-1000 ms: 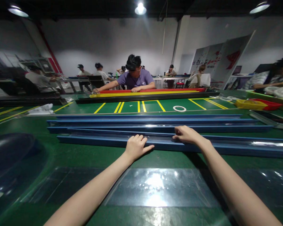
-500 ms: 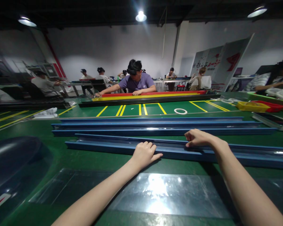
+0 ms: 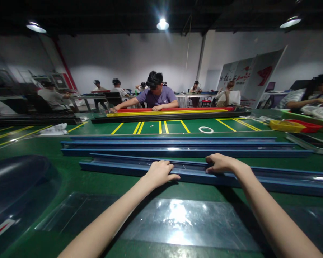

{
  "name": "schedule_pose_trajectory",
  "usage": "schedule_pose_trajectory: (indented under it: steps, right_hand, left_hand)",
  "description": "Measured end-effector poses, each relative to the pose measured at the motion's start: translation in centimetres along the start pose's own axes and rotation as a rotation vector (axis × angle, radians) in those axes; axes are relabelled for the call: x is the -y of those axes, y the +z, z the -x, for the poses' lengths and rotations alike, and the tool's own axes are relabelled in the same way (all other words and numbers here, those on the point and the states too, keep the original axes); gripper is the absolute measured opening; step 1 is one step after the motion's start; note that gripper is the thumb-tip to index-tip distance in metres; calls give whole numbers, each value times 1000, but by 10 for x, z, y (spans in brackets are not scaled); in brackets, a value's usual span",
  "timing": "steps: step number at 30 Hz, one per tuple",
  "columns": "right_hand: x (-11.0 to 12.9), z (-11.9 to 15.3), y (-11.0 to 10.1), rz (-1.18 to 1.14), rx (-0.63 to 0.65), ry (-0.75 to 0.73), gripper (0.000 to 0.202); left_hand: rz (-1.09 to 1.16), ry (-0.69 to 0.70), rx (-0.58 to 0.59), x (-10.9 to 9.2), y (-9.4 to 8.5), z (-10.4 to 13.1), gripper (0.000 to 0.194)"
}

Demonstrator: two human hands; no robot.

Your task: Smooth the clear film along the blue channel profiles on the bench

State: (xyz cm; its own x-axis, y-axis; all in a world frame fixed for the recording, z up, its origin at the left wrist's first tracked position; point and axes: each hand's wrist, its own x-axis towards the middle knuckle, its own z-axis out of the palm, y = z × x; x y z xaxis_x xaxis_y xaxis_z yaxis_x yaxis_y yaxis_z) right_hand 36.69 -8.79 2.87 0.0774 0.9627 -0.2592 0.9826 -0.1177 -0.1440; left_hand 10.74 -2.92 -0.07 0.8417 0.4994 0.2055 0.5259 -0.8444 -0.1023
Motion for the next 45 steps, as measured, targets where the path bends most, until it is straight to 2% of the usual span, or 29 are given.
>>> schedule_pose_trajectory:
  steps: [6,11,16,21,30,45]
  right_hand:
    - [33,-14,8,-116,-154,-242,22]
    - [47,-25,11,-88,-197,-291,22]
    - [51,-29,12,-96,-167,-291,19]
    - [51,-29,20,-128,-221,-270,17]
    - [53,-26,28,-115,-316,-241,18]
    - [48,-30,32,-89,-320,-233,18]
  left_hand:
    - [-25,10,-118,7,10,15,39]
    - [-84,-35,-195,19,15,29,38]
    - [-96,-79,-295,26,22,38,39]
    - [-111,-54,-348,26,26,40,39]
    - [-126,-52,-365,26,27,40,40]
    - [-111,-29,-389,28,30,40,42]
